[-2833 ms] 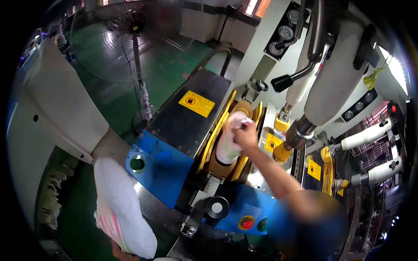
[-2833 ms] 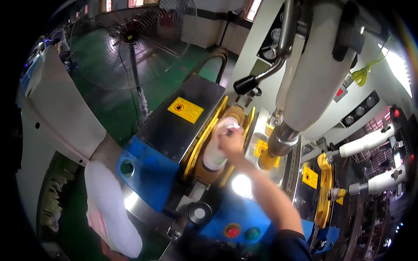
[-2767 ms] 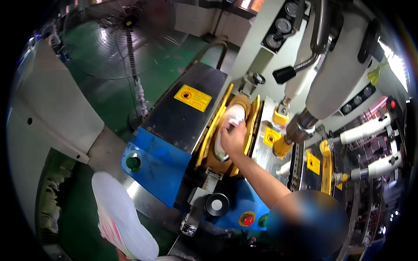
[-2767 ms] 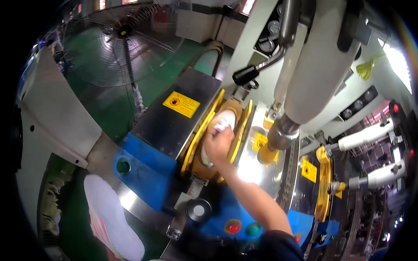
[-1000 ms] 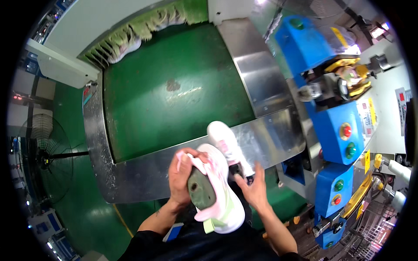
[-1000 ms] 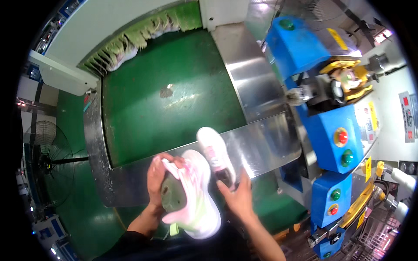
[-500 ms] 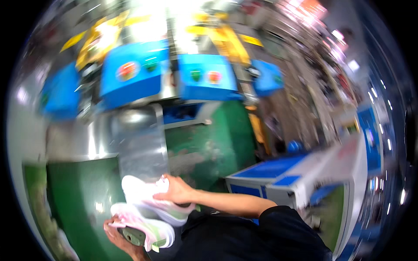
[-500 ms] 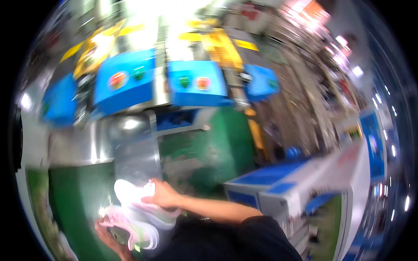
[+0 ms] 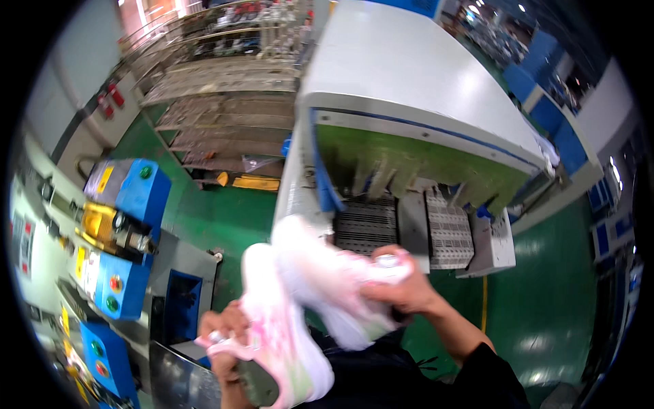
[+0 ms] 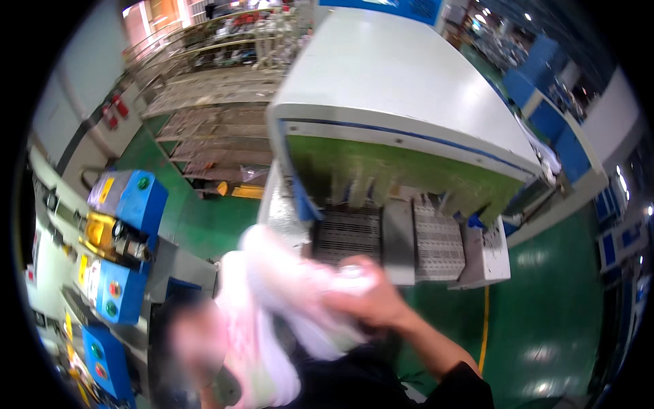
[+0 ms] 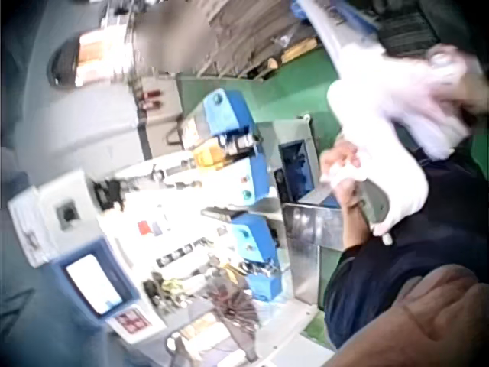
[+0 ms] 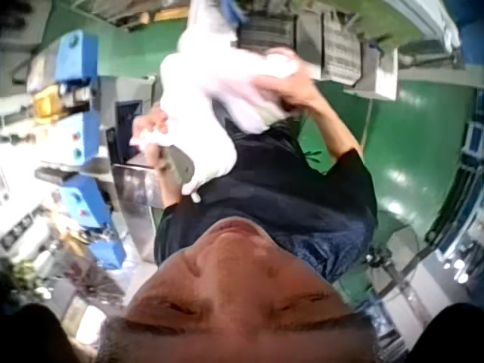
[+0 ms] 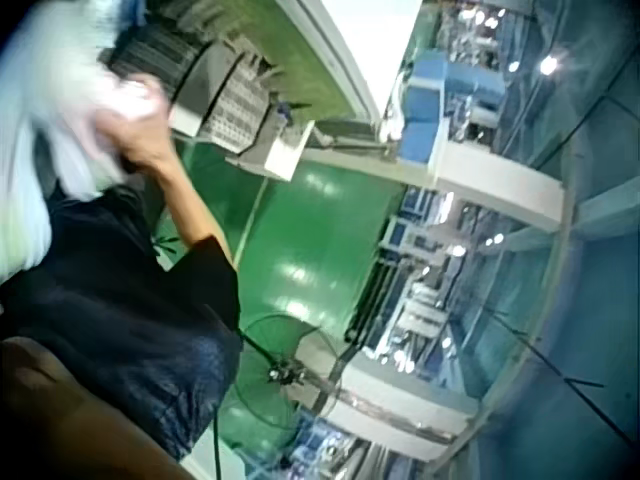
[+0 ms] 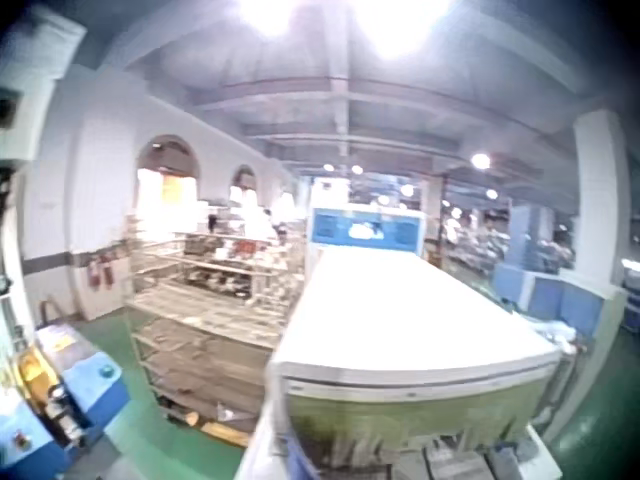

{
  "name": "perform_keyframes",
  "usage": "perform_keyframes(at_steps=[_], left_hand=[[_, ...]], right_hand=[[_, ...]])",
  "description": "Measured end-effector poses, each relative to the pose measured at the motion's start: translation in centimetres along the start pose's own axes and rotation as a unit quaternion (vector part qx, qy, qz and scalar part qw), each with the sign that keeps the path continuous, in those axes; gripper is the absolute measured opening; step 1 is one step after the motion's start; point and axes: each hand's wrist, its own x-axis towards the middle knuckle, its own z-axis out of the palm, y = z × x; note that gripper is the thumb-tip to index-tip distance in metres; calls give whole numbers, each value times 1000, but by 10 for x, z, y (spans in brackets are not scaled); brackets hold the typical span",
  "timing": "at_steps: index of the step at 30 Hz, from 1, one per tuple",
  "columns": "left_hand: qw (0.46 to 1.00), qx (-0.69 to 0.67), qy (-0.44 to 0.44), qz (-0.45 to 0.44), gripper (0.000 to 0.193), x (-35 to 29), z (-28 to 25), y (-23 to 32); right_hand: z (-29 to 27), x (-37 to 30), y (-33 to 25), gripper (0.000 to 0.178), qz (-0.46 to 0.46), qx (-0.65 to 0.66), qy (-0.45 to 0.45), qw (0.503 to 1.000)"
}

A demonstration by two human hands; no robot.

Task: The person operates a sequence of industrial machines to process shoes. They pick up shoes, place them into press machines, and then feed them through a conveyor belt system with hanging brushes.

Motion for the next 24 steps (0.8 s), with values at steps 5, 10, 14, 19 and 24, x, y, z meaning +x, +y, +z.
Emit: perform_keyframes(at_steps=[5,10,14,19,24], left_hand=[[978,55,-185,-82,20,48,120,-22],[934,151,-319,-54,13,116,181,-60],[884,202,-374,-193,11,170,228,-105],[916,-5,-359,-178,37,199,204,-127],[970,87,-227,-5,26,148,137,-77]], right_hand=[[-130,-50,17,47,45,-80,324,942],[-173,-2,51,46,8,-327,392,860],[-181,23,42,46,30,-330,394,857],[-115,8,14,30,-296,-318,529,729],[3,-16,62,14,-167,-217,414,868]])
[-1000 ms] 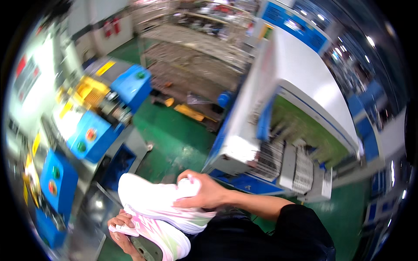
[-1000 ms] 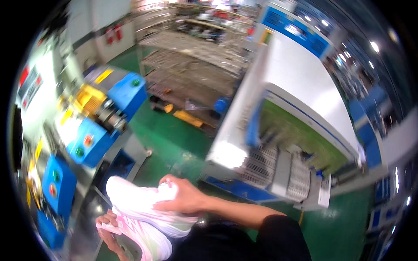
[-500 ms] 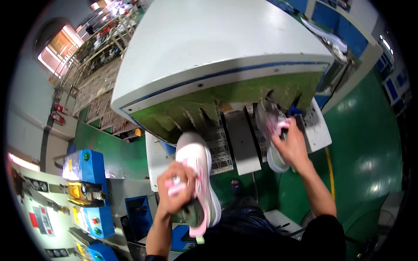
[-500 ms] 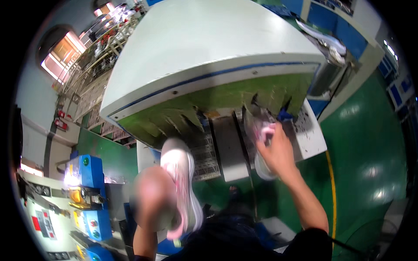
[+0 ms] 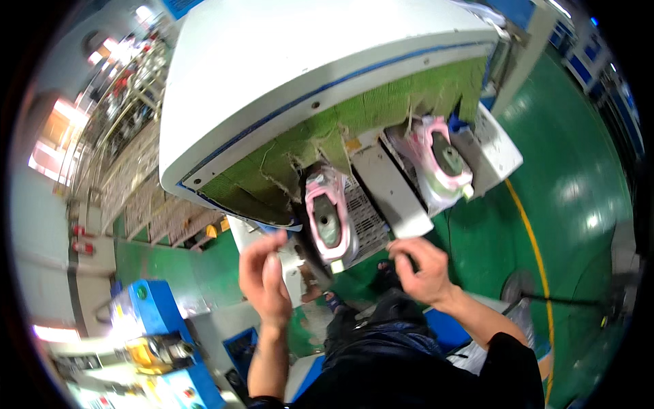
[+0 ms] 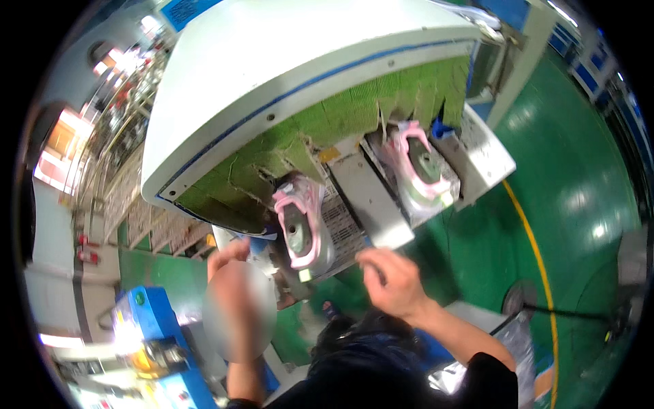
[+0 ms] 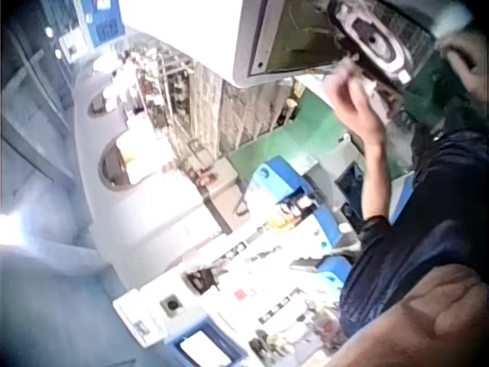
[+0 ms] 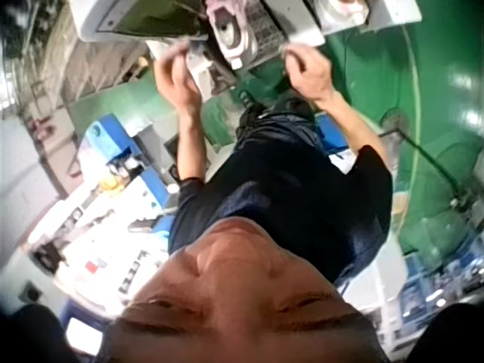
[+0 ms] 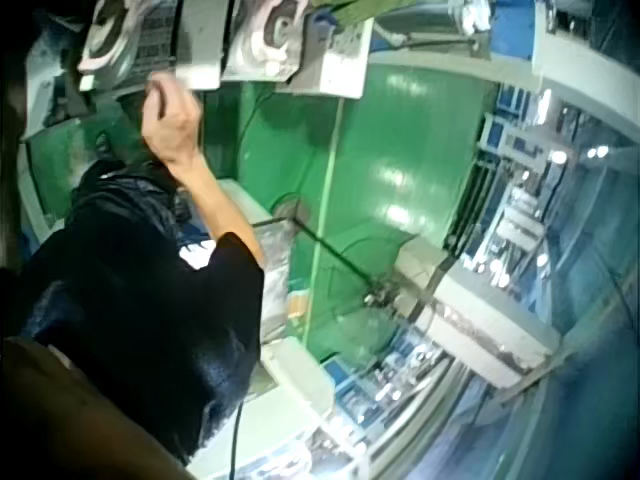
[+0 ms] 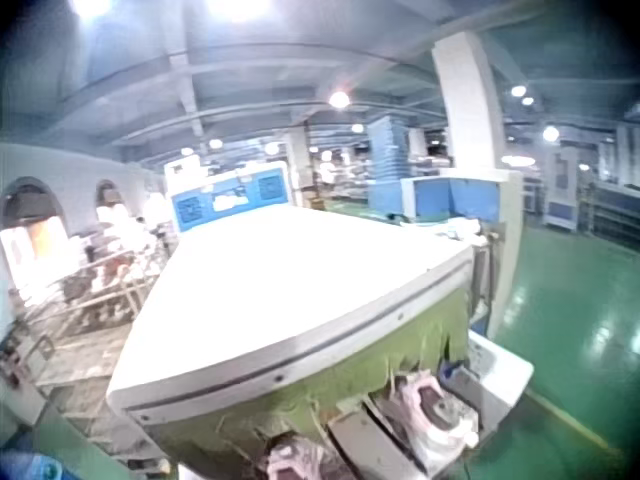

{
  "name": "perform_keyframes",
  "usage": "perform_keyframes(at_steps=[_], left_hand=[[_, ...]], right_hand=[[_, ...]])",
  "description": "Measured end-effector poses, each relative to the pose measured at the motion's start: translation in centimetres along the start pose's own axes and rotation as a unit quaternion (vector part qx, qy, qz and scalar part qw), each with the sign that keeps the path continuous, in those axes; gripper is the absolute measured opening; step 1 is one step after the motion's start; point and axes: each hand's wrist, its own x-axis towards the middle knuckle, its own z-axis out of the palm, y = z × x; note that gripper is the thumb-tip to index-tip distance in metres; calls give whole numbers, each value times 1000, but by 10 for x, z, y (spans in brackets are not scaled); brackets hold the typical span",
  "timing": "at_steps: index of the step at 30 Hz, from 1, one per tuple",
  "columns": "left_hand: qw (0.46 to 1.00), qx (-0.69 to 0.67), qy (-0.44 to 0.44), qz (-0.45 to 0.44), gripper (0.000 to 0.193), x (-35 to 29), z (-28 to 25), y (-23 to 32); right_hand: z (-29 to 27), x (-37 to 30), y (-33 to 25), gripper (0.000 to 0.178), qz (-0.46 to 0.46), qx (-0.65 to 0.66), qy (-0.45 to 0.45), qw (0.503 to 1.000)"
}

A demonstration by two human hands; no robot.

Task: The person operates a sequence of industrial machines to process shoes. They pick up shoes, place them into press machines, and then feed them through a conveyor belt system with hanging brushes.

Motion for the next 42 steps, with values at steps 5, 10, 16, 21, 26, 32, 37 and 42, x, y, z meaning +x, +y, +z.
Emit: perform_keyframes(at_steps=[5,10,16,21,26,32,37,42], left_hand=[[995,54,-84,-26,11,-54,-45,9],[977,118,-166,57,10,-48,-64,-3],[893,138,-421,80,15,-77,-21,5],[664,225,-712,38,24,-120,12,-10],[485,254,-835,63,35,-161,42,-56],[444,238,-862,52,38,-223,43,-113],[378,221,-897,61,34,-260,34,-134],[345,235,-907,54,35,-272,32,-145]], right_hand=[[62,-113,-16,26,66,-40,-311,947],[78,-177,24,28,246,-1,-254,936],[53,-336,85,27,507,-255,91,818],[48,-468,75,32,516,-320,335,721],[77,-510,45,30,600,-364,354,618],[95,-535,50,35,552,-413,374,620],[98,-539,47,36,545,-361,412,634],[89,-524,51,24,494,-342,460,654]])
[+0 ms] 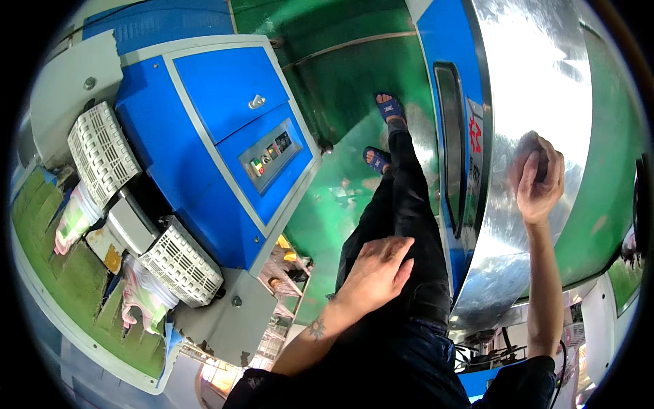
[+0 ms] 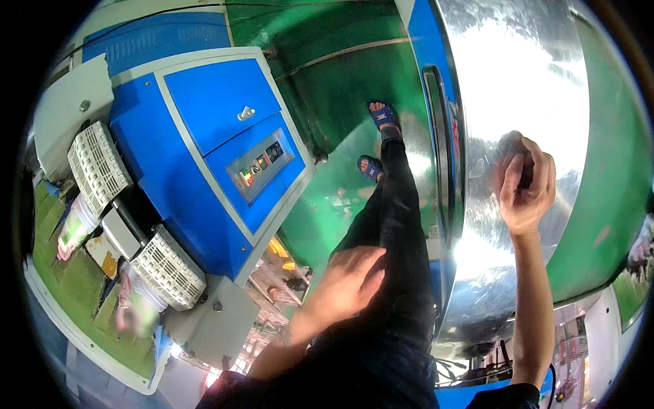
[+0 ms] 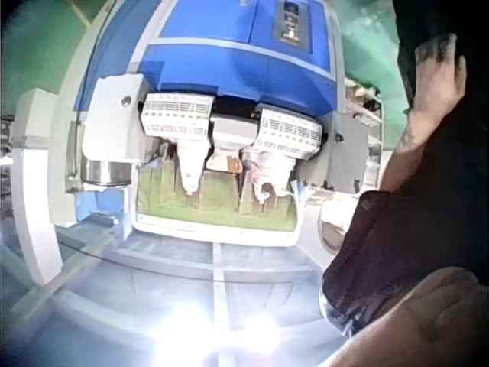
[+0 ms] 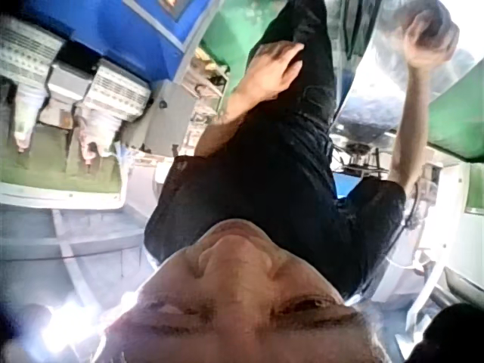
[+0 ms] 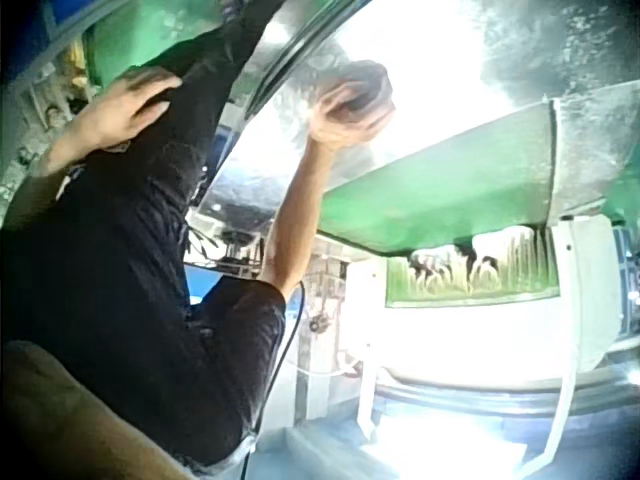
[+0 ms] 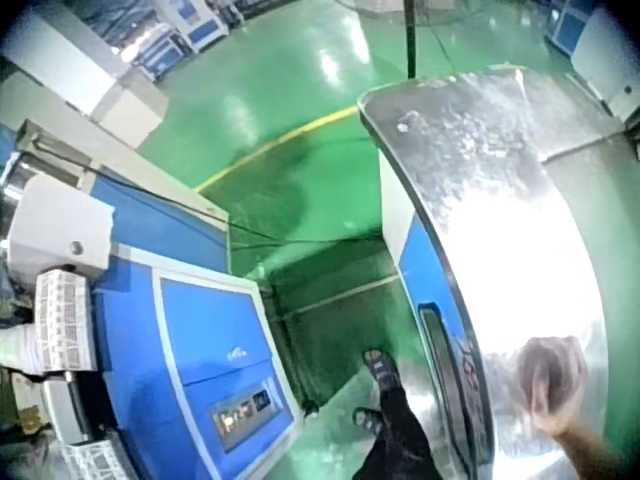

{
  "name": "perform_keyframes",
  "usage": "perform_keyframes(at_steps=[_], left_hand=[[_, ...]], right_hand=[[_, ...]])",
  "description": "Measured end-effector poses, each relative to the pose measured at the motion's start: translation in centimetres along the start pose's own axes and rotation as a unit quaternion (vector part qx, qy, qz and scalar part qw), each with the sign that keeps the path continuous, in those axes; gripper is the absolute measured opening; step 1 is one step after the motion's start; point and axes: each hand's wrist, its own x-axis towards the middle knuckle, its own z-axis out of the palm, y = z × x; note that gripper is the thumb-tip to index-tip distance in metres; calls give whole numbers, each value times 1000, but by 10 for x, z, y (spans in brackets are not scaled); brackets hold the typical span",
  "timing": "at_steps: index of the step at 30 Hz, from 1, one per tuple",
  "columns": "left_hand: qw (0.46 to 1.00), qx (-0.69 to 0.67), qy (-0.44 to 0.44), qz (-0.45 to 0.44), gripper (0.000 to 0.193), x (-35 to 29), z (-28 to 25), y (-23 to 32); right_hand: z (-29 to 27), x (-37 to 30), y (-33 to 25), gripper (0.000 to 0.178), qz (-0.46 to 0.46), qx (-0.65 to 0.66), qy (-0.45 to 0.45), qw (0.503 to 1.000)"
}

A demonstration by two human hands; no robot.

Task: The person operates a sequence of industrial machines to process shoes. They pick up shoes, place them into press machines, and then feed them through a conveyor belt system with hanging brushes.

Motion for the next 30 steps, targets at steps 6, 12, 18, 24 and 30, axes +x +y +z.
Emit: perform_keyframes(at_steps=[6,12,18,24,30], left_hand=[[1000,28,-12,5,36,7,11,-4],[999,6,-35,17,36,14,19,7],[997,-35,-61,30,33,11,33,11],[994,-18,-96,54,32,14,41,38],[988,-20,-134,80,31,25,47,73]], right_hand=[[3,-3,3,20,29,40,18,999],[10,-5,16,21,0,-15,53,998],[14,-5,14,24,66,13,40,997],[23,-11,24,29,36,-39,28,998],[27,-11,29,30,12,-35,79,996]])
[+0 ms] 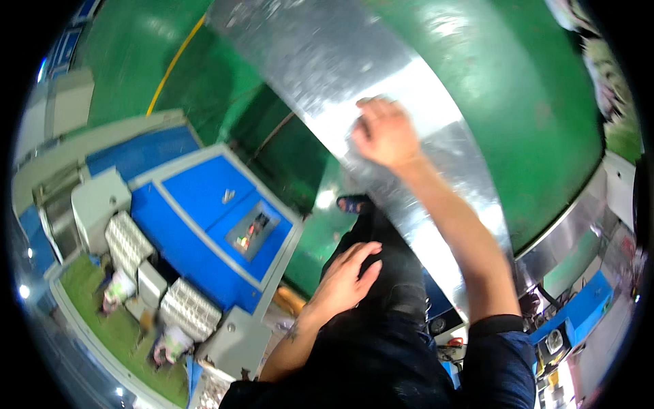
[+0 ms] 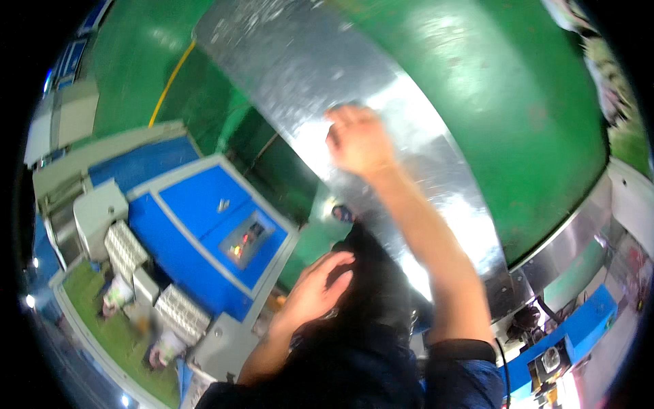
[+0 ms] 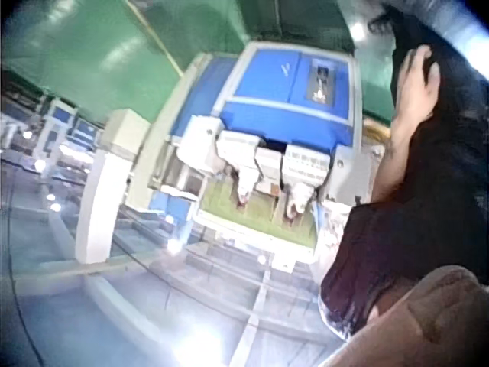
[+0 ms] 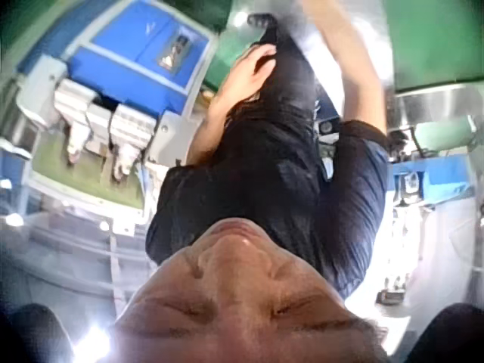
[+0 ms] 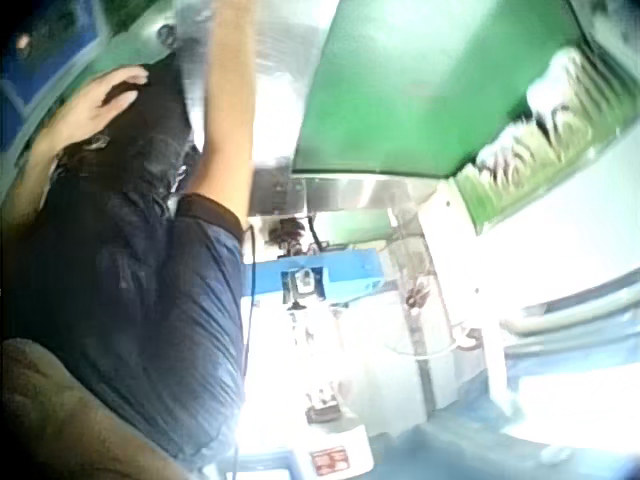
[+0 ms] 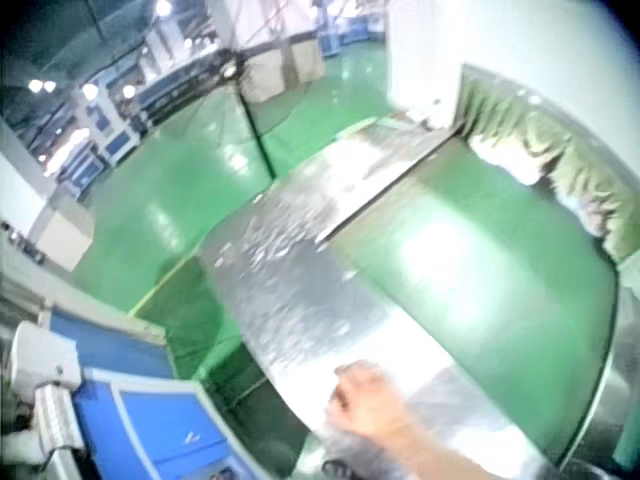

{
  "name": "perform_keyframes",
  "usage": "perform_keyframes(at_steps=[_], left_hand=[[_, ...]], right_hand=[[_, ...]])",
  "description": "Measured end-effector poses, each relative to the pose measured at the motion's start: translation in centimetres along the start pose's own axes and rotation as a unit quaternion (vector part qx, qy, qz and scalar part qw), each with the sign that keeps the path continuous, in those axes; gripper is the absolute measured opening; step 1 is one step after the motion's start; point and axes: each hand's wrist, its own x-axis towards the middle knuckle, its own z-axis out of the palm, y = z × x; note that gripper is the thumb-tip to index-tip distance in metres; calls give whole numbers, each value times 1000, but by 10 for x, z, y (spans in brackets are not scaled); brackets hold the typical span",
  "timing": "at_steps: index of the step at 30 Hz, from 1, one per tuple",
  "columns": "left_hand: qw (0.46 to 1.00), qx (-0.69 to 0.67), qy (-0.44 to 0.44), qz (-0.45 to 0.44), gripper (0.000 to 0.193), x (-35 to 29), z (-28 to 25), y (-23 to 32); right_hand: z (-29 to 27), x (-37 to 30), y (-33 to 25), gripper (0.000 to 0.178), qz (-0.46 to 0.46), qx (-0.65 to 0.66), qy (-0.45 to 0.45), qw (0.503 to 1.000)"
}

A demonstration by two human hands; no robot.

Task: The person operates a sequence of industrial machines to process shoes. They pick up shoes, place them into press machines, and then feed them through a conveyor belt system with hanging brushes.

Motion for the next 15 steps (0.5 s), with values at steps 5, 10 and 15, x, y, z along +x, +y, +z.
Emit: perform_keyframes(at_steps=[5,10,15], left_hand=[[995,100,-12,12,28,22,9,38],[985,142,-44,86,27,36,30,69],[967,202,-67,141,26,71,25,83]], right_hand=[[4,-1,-1,30,13,58,-32,998],[11,-17,-1,29,34,71,-4,997],[-7,-82,0,30,137,212,66,965]])
